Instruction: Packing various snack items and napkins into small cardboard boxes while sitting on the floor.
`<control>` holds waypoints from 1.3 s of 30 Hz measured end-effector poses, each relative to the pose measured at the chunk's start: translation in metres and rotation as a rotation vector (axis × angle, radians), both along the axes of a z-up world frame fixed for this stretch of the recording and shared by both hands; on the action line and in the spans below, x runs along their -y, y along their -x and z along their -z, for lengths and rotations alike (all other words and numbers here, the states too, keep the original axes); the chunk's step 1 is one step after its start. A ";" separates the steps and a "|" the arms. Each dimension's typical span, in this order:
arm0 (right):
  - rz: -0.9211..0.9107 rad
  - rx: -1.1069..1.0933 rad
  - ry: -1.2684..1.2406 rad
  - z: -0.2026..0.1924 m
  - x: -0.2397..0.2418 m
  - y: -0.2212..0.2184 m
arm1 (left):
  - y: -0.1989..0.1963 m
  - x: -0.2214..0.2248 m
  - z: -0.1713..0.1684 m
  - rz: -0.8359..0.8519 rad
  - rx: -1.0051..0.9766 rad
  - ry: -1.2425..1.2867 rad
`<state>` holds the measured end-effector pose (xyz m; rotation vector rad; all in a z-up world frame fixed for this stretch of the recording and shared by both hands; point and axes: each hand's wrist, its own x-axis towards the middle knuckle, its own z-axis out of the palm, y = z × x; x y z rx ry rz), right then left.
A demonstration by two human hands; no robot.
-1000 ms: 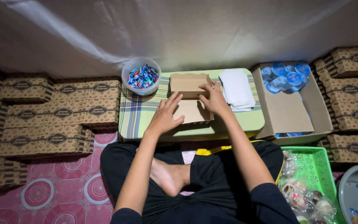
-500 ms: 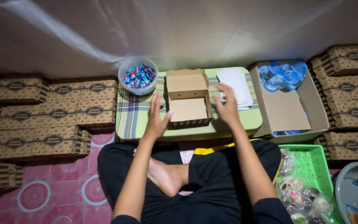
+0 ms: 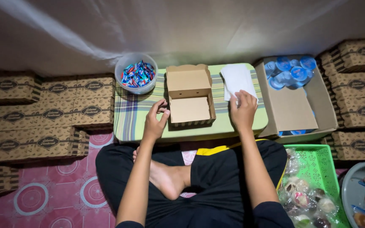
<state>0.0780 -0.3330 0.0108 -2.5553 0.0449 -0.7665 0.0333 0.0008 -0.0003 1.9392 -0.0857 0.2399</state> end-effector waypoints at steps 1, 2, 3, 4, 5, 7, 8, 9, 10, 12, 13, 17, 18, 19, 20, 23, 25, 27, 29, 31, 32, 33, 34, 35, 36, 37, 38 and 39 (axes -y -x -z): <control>0.002 -0.004 0.000 -0.001 0.000 0.001 | 0.001 0.000 -0.003 0.002 -0.004 0.000; -0.007 0.004 -0.018 -0.003 -0.001 0.002 | 0.002 0.001 -0.006 0.004 0.001 0.026; -0.016 0.013 -0.036 -0.005 -0.001 0.003 | 0.003 0.001 -0.010 0.006 0.007 0.053; -0.015 0.009 -0.034 -0.003 0.001 0.002 | 0.004 0.002 -0.010 0.007 0.003 0.055; -0.027 0.057 -0.077 -0.001 0.002 0.000 | 0.004 0.002 -0.010 0.003 0.005 0.060; -0.040 0.106 -0.120 -0.003 0.003 0.001 | 0.005 0.002 -0.011 -0.003 0.008 0.064; -0.030 0.170 -0.258 -0.007 0.003 0.003 | 0.006 0.002 -0.012 -0.012 0.006 0.071; -0.019 0.237 -0.397 -0.012 0.003 0.005 | 0.005 0.002 -0.013 -0.020 0.006 0.076; -0.019 0.242 -0.397 -0.007 0.006 0.006 | 0.004 0.001 -0.014 -0.020 0.010 0.076; 0.037 0.364 -0.667 0.004 0.010 0.011 | 0.005 0.001 -0.013 -0.045 -0.008 0.104; 0.034 0.365 -0.667 0.008 0.017 0.010 | 0.005 0.000 -0.012 -0.048 -0.006 0.104; 0.003 0.334 -1.231 0.003 0.023 0.014 | 0.003 -0.003 -0.005 -0.036 -0.001 0.170; -0.108 0.315 -1.528 -0.003 0.020 0.017 | 0.002 -0.003 -0.002 -0.038 -0.012 0.184; -0.110 0.317 -1.526 -0.009 0.016 0.025 | 0.003 -0.001 -0.007 -0.038 -0.009 0.186; -0.150 0.279 -1.628 -0.014 0.012 0.032 | 0.005 0.002 -0.013 -0.078 -0.029 0.263; -0.198 0.193 -1.770 -0.038 -0.010 0.061 | 0.011 0.007 -0.016 -0.201 -0.070 0.257; -0.206 0.145 -1.813 -0.048 -0.021 0.078 | 0.022 0.020 -0.027 -0.286 -0.090 0.172; -0.256 -0.003 -2.089 -0.047 -0.025 0.093 | 0.046 0.043 -0.049 -0.494 -0.024 0.307; -0.268 -0.021 -2.148 -0.051 -0.039 0.105 | 0.070 0.065 -0.065 -0.470 -0.080 0.286; -0.282 -0.046 -2.207 -0.058 -0.049 0.115 | 0.086 0.082 -0.072 -0.450 -0.135 0.265; -0.326 -0.092 -2.137 -0.062 -0.052 0.118 | 0.089 0.087 -0.072 -0.244 -0.174 0.277; -0.369 -0.133 -2.068 -0.066 -0.055 0.121 | 0.093 0.092 -0.073 -0.035 -0.210 0.285; -0.372 -0.136 -2.071 -0.056 -0.054 0.120 | 0.092 0.094 -0.063 -0.039 -0.209 0.283; -0.416 -0.125 -2.015 -0.045 -0.053 0.118 | 0.089 0.097 -0.053 0.069 -0.239 0.346; -0.458 -0.113 -1.959 -0.035 -0.051 0.116 | 0.087 0.100 -0.043 0.178 -0.268 0.408; -0.458 -0.109 -1.959 -0.037 -0.053 0.118 | 0.087 0.101 -0.048 0.181 -0.267 0.407; -0.502 -0.114 -1.881 -0.039 -0.054 0.120 | 0.086 0.103 -0.053 0.168 -0.219 0.525; -0.542 -0.118 -1.801 -0.041 -0.056 0.122 | 0.087 0.105 -0.058 0.156 -0.171 0.643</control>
